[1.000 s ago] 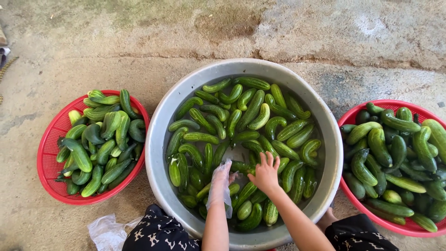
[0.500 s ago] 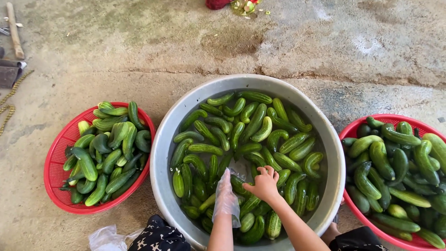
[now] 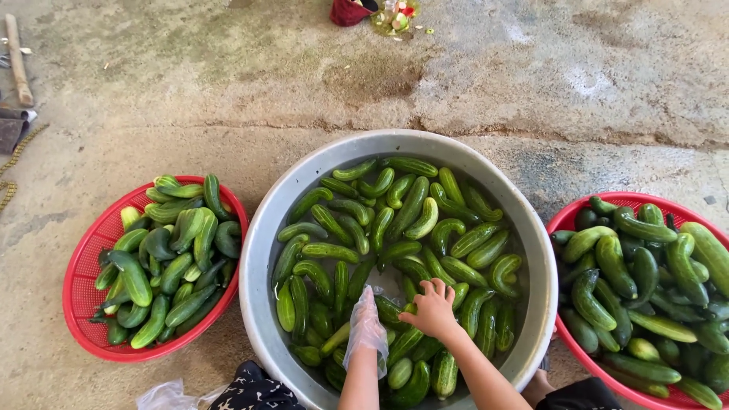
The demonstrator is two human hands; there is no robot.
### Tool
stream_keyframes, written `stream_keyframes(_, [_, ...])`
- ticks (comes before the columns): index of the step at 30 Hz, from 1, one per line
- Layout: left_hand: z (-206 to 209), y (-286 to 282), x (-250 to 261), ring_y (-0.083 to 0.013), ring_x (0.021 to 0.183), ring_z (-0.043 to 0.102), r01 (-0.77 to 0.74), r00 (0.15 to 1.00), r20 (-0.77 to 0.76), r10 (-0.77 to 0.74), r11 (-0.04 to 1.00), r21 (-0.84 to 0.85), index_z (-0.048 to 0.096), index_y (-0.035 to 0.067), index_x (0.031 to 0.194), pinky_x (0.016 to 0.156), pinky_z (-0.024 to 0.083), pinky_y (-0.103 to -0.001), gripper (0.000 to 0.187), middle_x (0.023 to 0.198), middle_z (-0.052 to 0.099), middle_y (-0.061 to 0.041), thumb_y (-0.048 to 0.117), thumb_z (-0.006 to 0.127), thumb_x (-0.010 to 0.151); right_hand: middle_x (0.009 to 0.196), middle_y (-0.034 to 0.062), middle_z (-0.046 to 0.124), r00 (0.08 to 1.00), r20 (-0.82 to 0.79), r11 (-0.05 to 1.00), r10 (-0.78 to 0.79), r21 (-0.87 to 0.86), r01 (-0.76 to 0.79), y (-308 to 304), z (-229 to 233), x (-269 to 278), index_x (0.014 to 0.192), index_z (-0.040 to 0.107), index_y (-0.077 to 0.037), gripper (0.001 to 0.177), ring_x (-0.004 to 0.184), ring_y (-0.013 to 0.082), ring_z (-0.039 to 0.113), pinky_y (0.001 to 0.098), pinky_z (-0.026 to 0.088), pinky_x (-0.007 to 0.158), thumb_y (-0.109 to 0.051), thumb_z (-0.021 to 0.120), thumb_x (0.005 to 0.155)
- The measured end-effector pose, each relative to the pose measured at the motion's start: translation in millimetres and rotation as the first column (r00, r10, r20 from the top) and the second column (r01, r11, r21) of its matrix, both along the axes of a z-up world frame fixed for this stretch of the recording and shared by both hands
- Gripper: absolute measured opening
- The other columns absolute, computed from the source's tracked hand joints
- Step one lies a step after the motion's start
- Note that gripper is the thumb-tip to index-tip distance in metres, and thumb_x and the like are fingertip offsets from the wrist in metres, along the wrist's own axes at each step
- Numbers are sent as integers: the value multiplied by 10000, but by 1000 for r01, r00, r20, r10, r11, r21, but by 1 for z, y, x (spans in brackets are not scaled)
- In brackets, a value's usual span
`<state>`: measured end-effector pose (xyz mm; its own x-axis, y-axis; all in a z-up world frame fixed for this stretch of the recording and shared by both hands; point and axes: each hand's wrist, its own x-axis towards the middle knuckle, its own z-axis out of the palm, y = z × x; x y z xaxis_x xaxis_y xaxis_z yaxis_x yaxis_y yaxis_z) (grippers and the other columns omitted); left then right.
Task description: Washing a large quantity of cucumbers in a plastic tub filled with water and sorting them into baskets.
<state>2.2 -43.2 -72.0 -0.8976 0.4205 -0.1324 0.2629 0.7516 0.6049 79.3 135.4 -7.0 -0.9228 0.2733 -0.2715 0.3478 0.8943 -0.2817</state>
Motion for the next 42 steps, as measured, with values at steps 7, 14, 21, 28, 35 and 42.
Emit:
stream_keyframes(7, [67, 17, -9, -176, 1190, 665, -301, 899, 368, 239, 946, 120, 617, 44, 1350, 1071, 495, -261, 460, 1320, 693, -79, 19, 589, 891, 1505, 191, 400, 993, -103, 997, -54, 44, 59, 1, 1, -2, 917, 785, -45, 563, 1449, 428, 221, 641, 138, 1171, -575, 833, 731])
stream_keyframes(14, [88, 27, -12, -303, 1379, 531, -880, 288, 936, 203, 441, 175, 594, 10, 1421, 1109, 442, -466, 522, 1511, 577, -158, 246, 643, 958, 1438, 184, 490, 936, -333, 993, -111, 2, 119, -10, 4, -1, 675, 719, -25, 489, 1430, 426, 279, 601, 145, 1172, -499, 837, 704])
stream_keyframes(21, [140, 33, -4, -304, 881, 694, -951, 156, 976, 154, 291, 106, 730, 35, 1203, 665, 570, -423, 350, 1095, 744, -186, 279, 710, 953, 1483, 102, 493, 953, -119, 936, -280, -252, 244, -9, 25, -5, 616, 747, -41, 562, 1462, 369, 260, 558, 189, 1170, -582, 825, 748])
stream_keyframes(28, [121, 33, -3, -356, 1298, 531, -913, 207, 953, 221, 395, 107, 684, 81, 1348, 937, 507, -587, 511, 1451, 582, -163, 351, 718, 916, 1494, 158, 427, 994, -34, 992, -106, -70, 104, -11, -8, 3, 939, 770, -60, 610, 1442, 407, 239, 576, 173, 1154, -655, 749, 810])
stream_keyframes(35, [55, 13, -5, -115, 1290, 547, -29, 920, 386, 65, 995, -99, 318, 166, 1571, 1178, 393, -247, 948, 1522, 506, -5, -28, 798, 777, 1510, 225, 377, 998, -65, 999, -19, 46, 22, -20, -28, 10, 1041, 734, -17, 630, 1435, 449, 215, 635, 161, 1139, -580, 805, 767])
stream_keyframes(42, [64, 32, -1, -387, 1450, 445, -820, 284, 947, 152, 549, 158, 586, 33, 1453, 1076, 428, -556, 705, 1588, 469, -224, 410, 702, 869, 1525, 266, 348, 997, -79, 995, 6, 103, 2, -35, -15, 7, 985, 747, 10, 643, 1461, 476, 174, 695, 110, 1158, -568, 853, 725])
